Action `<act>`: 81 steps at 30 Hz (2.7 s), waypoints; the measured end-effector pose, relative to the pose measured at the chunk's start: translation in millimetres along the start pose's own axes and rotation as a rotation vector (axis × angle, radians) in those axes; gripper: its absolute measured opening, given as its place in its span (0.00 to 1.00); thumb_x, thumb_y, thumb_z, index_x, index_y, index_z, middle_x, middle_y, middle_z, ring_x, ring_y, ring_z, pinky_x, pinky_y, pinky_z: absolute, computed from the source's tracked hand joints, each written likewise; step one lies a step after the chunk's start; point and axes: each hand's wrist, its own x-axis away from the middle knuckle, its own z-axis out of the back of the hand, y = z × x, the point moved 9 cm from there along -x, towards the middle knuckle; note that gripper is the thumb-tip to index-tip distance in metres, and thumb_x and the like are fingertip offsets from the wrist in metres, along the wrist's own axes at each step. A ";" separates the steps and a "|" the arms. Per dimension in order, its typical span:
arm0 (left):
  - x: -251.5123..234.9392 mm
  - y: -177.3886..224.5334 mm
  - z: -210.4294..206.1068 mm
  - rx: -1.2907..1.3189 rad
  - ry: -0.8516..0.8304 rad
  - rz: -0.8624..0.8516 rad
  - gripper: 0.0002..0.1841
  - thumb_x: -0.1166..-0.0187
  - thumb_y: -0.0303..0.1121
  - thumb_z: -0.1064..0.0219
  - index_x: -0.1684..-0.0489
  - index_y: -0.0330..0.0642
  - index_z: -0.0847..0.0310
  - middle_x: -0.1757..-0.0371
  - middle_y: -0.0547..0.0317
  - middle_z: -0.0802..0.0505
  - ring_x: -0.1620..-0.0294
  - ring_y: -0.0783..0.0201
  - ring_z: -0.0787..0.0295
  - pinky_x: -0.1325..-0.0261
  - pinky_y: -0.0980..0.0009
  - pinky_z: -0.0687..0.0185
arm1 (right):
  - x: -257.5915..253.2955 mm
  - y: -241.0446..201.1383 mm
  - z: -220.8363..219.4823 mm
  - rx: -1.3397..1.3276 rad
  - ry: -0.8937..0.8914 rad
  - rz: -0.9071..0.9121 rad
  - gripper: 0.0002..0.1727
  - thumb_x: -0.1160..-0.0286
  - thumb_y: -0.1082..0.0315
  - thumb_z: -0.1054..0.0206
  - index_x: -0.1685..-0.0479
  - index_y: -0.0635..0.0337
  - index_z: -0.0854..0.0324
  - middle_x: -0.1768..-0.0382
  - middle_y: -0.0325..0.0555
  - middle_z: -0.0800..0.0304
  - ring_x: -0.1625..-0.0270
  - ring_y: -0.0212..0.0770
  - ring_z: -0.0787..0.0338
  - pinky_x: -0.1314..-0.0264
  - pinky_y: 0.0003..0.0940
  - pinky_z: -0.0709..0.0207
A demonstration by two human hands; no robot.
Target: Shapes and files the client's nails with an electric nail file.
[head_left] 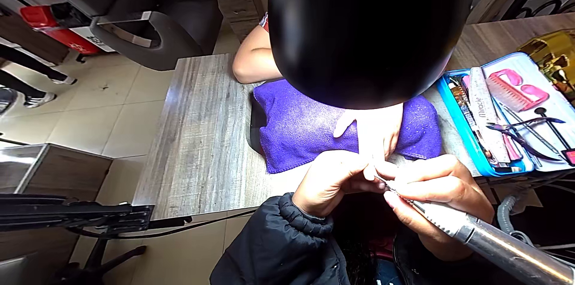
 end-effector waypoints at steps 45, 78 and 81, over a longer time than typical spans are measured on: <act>-0.5 0.4 -1.3 0.000 -0.026 -0.001 0.13 0.15 0.26 0.41 0.61 0.33 0.07 0.61 0.49 0.02 0.60 0.63 0.02 0.50 0.68 0.07 | 2.2 2.4 1.7 -0.048 -0.008 0.003 0.09 0.38 0.74 0.24 0.63 0.53 0.16 0.56 0.35 0.17 0.49 0.31 0.11 0.41 0.33 0.08; 32.2 48.6 28.6 -0.465 0.268 -0.153 0.23 0.09 0.27 0.56 0.64 0.36 0.10 0.62 0.50 0.02 0.63 0.64 0.02 0.55 0.71 0.06 | 27.8 2.0 4.6 -0.339 -0.219 -0.044 0.13 0.20 0.57 0.26 0.52 0.58 0.16 0.45 0.48 0.05 0.37 0.41 0.07 0.34 0.33 0.12; 35.9 67.0 33.4 -0.531 0.326 -0.201 0.22 0.09 0.27 0.55 0.63 0.37 0.10 0.61 0.52 0.02 0.63 0.65 0.03 0.55 0.72 0.06 | 27.3 1.2 1.4 -0.393 -0.233 -0.040 0.14 0.20 0.58 0.27 0.51 0.60 0.17 0.45 0.51 0.05 0.36 0.43 0.07 0.33 0.34 0.12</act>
